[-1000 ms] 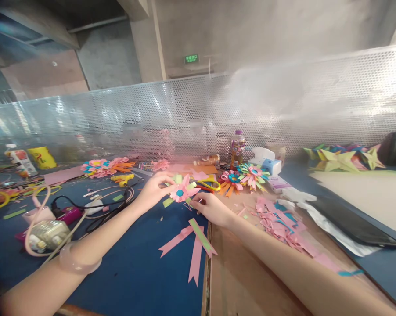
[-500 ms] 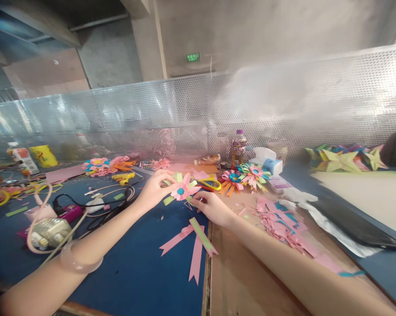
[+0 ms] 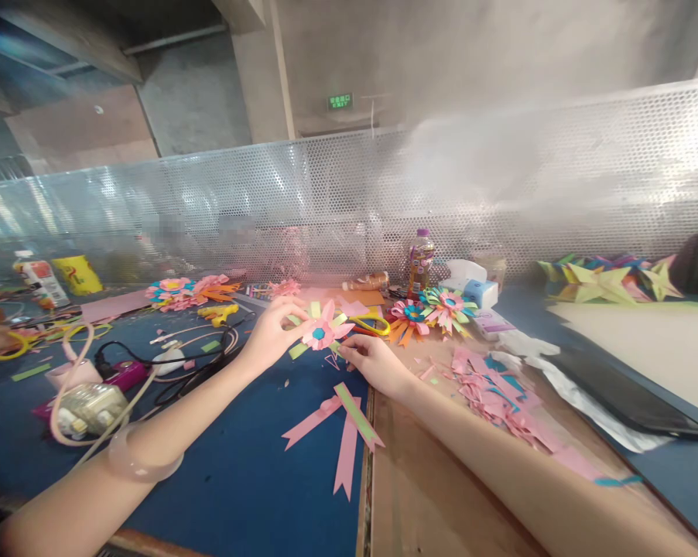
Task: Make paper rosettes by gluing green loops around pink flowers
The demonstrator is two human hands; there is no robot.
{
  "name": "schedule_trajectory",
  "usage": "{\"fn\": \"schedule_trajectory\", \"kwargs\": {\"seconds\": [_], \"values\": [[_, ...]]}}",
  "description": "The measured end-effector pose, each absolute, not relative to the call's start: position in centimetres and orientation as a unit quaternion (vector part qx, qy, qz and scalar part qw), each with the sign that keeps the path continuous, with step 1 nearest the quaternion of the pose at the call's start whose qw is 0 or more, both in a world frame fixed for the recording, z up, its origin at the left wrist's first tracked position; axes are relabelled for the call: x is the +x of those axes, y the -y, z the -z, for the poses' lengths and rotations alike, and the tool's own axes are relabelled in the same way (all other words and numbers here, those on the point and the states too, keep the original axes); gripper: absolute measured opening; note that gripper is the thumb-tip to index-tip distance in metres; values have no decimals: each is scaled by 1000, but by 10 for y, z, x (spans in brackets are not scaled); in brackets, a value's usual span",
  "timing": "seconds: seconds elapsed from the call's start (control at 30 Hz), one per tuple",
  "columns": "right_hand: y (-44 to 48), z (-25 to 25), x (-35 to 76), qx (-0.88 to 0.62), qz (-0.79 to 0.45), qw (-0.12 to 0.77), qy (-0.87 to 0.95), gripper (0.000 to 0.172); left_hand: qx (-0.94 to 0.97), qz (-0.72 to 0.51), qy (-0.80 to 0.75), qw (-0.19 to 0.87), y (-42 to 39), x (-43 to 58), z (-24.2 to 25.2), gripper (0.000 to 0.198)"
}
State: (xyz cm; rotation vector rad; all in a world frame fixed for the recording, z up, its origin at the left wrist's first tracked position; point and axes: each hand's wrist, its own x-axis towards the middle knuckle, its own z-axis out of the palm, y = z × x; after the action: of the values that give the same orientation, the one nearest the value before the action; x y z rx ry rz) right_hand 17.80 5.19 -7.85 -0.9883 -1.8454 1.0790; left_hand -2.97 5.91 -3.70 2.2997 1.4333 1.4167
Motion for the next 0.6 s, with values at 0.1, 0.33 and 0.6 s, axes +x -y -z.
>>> {"fn": "schedule_trajectory", "kwargs": {"seconds": [0.1,0.33,0.6], "values": [[-51,78,178,-388,-432,399,710,29,750,-467,-466,47,-59,-29,37,6],[-53,81,175,-376,-516,444,629,26,748,-479,-458,39,-59,-30,36,5],[-59,92,177,-356,-571,476,566,35,740,-504,-445,24,-60,-31,35,11]]}}
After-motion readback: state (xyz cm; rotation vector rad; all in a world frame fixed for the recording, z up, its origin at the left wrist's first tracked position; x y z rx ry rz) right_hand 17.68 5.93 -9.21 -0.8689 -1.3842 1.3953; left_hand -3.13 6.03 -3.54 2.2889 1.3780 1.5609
